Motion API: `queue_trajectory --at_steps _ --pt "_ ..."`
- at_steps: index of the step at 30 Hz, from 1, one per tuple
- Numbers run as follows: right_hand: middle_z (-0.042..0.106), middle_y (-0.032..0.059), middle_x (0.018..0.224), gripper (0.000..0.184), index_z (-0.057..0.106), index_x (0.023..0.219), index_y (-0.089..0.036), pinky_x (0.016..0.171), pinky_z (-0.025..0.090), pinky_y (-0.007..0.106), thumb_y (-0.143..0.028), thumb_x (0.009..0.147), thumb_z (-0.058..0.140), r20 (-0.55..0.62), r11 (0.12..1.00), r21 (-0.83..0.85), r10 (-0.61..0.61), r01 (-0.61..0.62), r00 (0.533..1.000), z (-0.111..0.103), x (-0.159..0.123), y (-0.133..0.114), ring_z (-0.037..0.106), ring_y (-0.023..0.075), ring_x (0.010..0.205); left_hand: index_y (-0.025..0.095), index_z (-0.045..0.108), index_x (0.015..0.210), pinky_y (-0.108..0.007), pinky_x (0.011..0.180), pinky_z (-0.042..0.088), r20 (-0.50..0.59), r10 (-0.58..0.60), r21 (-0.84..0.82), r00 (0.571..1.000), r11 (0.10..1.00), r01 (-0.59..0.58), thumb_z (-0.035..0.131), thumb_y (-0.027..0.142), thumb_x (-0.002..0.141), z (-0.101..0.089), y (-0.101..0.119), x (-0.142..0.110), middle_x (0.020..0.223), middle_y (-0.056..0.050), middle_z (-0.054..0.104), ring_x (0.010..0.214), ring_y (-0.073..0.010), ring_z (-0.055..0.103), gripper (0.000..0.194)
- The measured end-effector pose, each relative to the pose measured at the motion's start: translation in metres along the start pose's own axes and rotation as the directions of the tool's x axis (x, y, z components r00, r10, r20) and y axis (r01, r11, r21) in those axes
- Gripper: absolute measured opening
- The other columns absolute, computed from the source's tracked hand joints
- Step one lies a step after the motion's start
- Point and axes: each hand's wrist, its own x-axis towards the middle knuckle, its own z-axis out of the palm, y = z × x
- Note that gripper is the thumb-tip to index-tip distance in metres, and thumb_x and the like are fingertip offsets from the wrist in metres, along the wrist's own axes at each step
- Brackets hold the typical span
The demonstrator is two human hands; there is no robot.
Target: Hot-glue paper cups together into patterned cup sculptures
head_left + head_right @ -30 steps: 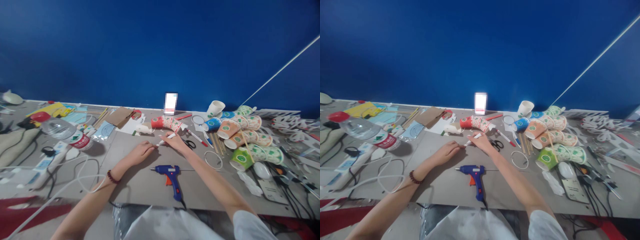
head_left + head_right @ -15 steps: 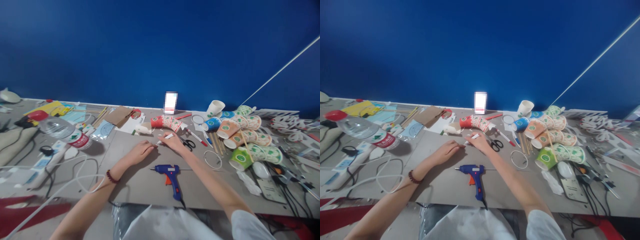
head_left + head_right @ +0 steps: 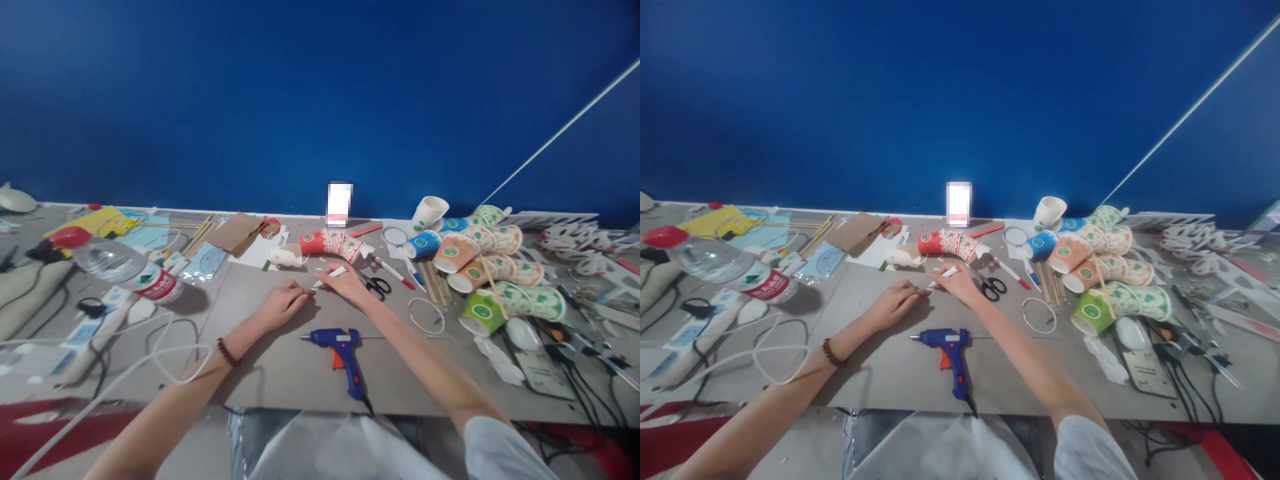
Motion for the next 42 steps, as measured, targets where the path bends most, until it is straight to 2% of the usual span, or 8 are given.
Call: queue_trajectory --at_steps 18,24,42 --pt "0.058 -0.0029 0.048 0.039 0.050 0.056 -0.021 0.052 0.041 0.023 -0.051 0.063 0.075 -0.037 1.000 -0.012 0.013 -0.013 0.999 -0.0009 0.0017 -0.0003 0.052 0.0112 0.048 0.018 0.071 0.107 -0.033 0.081 0.046 -0.004 -0.040 -0.082 0.999 0.996 0.040 0.030 0.038 0.102 -0.0023 0.0014 0.0014 0.082 -0.007 0.065 0.084 -0.0201 0.060 0.046" --pt "0.058 -0.0029 0.046 0.038 0.050 0.057 -0.021 0.051 0.042 0.023 -0.049 0.064 0.075 -0.061 1.000 0.022 0.017 -0.016 0.998 -0.0021 0.0033 0.0024 0.053 0.0120 0.047 0.018 0.071 0.109 -0.033 0.080 0.046 0.007 -0.049 -0.045 0.999 0.998 0.049 0.028 0.038 0.102 -0.0028 0.0025 0.0014 0.080 -0.007 0.064 0.082 -0.0194 0.060 0.048" --pt "0.058 -0.0028 0.046 0.039 0.053 0.055 -0.020 0.047 0.038 0.022 -0.047 0.059 0.080 -0.006 0.999 0.041 0.014 -0.013 1.000 0.0018 -0.0008 -0.0008 0.048 0.0095 0.044 0.016 0.071 0.110 -0.035 0.084 0.046 0.035 0.025 0.051 0.999 0.998 -0.027 0.024 0.039 0.103 -0.0038 0.0045 0.0017 0.085 -0.009 0.068 0.088 -0.0211 0.061 0.052"
